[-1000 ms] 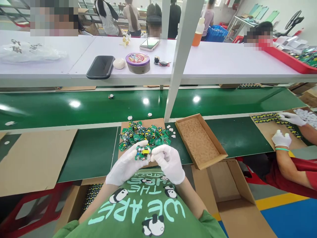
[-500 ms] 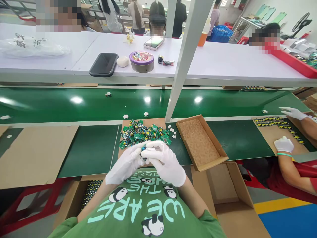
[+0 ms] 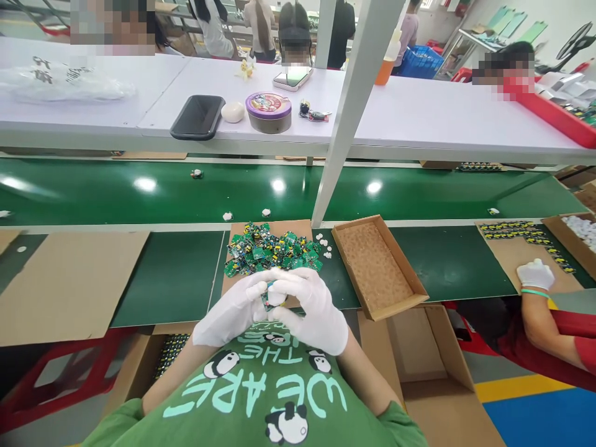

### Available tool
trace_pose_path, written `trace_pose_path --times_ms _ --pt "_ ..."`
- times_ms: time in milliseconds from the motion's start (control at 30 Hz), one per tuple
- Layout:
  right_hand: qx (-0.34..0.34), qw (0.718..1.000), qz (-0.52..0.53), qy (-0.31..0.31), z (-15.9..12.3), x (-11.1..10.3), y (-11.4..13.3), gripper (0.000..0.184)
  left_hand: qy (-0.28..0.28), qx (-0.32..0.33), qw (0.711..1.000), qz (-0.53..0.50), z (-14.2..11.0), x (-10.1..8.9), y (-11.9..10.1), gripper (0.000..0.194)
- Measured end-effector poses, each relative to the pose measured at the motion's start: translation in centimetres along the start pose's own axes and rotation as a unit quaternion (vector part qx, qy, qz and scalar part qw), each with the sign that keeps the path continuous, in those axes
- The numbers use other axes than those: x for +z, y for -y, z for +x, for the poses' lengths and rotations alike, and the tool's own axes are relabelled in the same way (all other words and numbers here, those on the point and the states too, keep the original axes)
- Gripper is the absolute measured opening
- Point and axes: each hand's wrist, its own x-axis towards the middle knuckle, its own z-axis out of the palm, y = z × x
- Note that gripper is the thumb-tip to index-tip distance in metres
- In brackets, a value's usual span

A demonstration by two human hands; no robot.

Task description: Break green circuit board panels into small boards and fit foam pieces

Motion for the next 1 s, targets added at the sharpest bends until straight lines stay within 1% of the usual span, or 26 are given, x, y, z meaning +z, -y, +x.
trace_pose_path --times_ms 67,100,200,300,367,433,500,533,567,633,733,800,867,933,967,1000 --pt "-0.046 0.999 0.012 0.002 -0.3 0.1 -0.4 0.036 0.016 -0.017 1.000 0.016 -0.1 0.5 -0.3 0.036" --pt "-0.058 0.998 0.022 0.002 -0.4 0.2 -0.7 0.038 0.021 -0.025 0.999 0.038 -0.2 0.7 -0.4 0.036" --pt "-0.047 0.996 0.068 -0.017 -1.0 0.5 -1.4 0.041 0.027 -0.034 0.992 0.118 -0.3 1.3 -0.7 0.035" --pt "-0.041 0.993 0.099 -0.042 -1.2 0.7 -1.8 0.048 0.034 -0.026 0.983 0.177 -0.3 1.6 -0.7 0.032" --pt "-0.048 0.993 0.093 -0.049 -1.1 0.7 -1.8 0.047 0.024 -0.011 0.984 0.178 -0.1 1.7 -0.4 0.031" --pt "-0.043 0.995 0.081 -0.049 -0.8 0.6 -1.5 0.046 0.014 0.006 0.989 0.149 0.2 1.9 0.0 0.030" --pt "-0.041 0.996 0.068 -0.049 -0.6 0.5 -1.3 0.040 0.027 0.015 0.994 0.103 0.4 1.9 0.4 0.032" --pt "-0.050 0.996 0.059 -0.050 -0.6 0.4 -1.3 0.036 0.041 0.015 0.995 0.086 0.4 1.9 0.5 0.033" --pt "-0.066 0.995 0.048 -0.051 -0.6 0.4 -1.3 0.033 0.053 0.012 0.996 0.076 0.4 1.9 0.5 0.034" --pt "-0.098 0.994 0.024 -0.044 -0.9 0.2 -1.5 0.031 0.065 -0.008 0.994 0.088 0.2 1.8 0.4 0.035" --pt "-0.115 0.993 0.007 -0.033 -1.4 0.1 -1.8 0.035 0.061 -0.028 0.988 0.143 -0.1 1.6 0.3 0.036" --pt "-0.110 0.993 0.026 -0.031 -1.5 0.1 -1.9 0.039 0.072 -0.006 0.987 0.141 0.0 1.5 0.4 0.039" --pt "-0.086 0.994 0.062 -0.033 -1.4 0.1 -1.9 0.051 0.091 0.018 0.987 0.132 0.2 1.6 0.5 0.041" --pt "-0.063 0.995 0.070 -0.036 -1.1 0.0 -1.9 0.062 0.105 0.019 0.982 0.154 0.5 1.8 0.3 0.040" --pt "-0.064 0.996 0.056 -0.035 -1.0 0.0 -1.8 0.061 0.111 0.016 0.978 0.179 0.6 2.0 0.1 0.038" --pt "-0.077 0.996 0.033 -0.030 -0.8 -0.1 -1.9 0.056 0.115 0.015 0.972 0.206 0.7 2.2 -0.2 0.034"
